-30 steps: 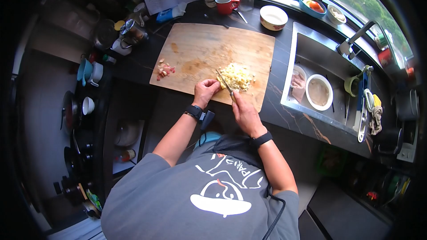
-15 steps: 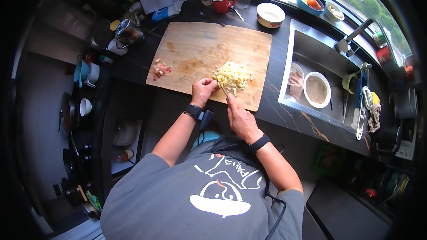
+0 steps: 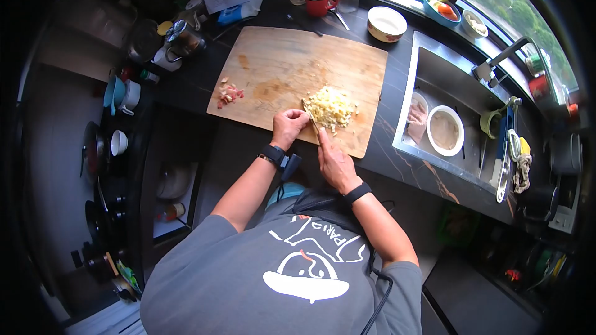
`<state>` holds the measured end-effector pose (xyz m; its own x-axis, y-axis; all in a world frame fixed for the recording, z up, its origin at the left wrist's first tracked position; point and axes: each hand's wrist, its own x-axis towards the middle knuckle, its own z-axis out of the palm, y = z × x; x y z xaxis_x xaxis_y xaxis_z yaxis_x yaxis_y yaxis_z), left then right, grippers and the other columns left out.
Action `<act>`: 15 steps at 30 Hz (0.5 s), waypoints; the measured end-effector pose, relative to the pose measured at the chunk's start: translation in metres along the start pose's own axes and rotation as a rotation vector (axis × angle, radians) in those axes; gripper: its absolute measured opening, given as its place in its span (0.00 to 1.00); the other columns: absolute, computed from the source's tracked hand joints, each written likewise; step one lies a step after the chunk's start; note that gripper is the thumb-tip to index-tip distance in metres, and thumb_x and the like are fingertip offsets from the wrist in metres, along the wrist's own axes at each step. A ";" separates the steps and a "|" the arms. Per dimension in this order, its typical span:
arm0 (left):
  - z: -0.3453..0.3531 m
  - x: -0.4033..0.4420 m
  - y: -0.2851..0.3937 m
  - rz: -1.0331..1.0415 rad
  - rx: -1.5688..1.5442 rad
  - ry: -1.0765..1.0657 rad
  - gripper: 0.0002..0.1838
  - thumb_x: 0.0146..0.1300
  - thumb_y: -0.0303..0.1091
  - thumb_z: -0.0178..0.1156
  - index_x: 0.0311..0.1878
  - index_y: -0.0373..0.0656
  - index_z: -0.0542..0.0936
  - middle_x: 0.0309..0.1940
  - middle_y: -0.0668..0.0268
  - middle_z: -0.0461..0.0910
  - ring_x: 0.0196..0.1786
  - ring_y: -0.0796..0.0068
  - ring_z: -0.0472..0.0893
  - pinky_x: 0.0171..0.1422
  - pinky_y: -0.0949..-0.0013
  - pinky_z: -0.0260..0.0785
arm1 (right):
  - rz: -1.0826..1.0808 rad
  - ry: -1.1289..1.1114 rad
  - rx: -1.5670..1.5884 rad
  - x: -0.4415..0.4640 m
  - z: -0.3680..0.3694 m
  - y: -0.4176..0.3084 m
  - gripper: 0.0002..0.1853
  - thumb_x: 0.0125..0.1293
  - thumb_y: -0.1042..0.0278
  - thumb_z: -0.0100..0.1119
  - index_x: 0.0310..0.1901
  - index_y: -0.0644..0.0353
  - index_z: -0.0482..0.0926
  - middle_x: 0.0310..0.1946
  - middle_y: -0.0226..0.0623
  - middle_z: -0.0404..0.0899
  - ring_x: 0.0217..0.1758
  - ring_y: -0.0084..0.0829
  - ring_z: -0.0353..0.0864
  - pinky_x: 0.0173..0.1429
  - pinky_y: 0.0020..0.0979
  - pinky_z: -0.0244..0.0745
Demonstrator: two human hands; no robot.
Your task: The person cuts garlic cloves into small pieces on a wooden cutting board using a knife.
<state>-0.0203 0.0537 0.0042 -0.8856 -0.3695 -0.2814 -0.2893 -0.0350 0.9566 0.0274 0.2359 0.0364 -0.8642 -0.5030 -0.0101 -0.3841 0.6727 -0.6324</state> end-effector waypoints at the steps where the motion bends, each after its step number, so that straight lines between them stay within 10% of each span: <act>1: 0.000 0.000 -0.001 0.013 0.028 0.006 0.09 0.55 0.33 0.72 0.31 0.36 0.86 0.25 0.69 0.85 0.27 0.85 0.80 0.34 0.78 0.75 | -0.001 -0.001 0.000 0.000 -0.002 -0.001 0.28 0.74 0.69 0.46 0.74 0.56 0.55 0.44 0.61 0.78 0.43 0.59 0.79 0.46 0.53 0.75; 11: -0.025 0.013 -0.004 0.135 0.269 0.123 0.14 0.53 0.27 0.64 0.45 0.38 0.80 0.32 0.63 0.84 0.35 0.72 0.84 0.44 0.70 0.77 | 0.027 0.004 -0.093 -0.020 0.006 0.016 0.32 0.74 0.65 0.50 0.76 0.47 0.53 0.43 0.57 0.79 0.35 0.60 0.82 0.39 0.52 0.78; 15: -0.021 0.012 0.028 0.633 0.420 0.422 0.14 0.52 0.25 0.65 0.44 0.38 0.81 0.40 0.58 0.79 0.47 0.59 0.80 0.56 0.59 0.73 | 0.006 0.016 -0.172 -0.020 0.004 0.014 0.32 0.73 0.63 0.51 0.76 0.44 0.55 0.38 0.54 0.80 0.31 0.56 0.83 0.35 0.50 0.79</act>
<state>-0.0315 0.0293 0.0292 -0.7407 -0.5203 0.4250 0.0281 0.6080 0.7934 0.0408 0.2534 0.0247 -0.8712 -0.4909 -0.0008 -0.4275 0.7595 -0.4902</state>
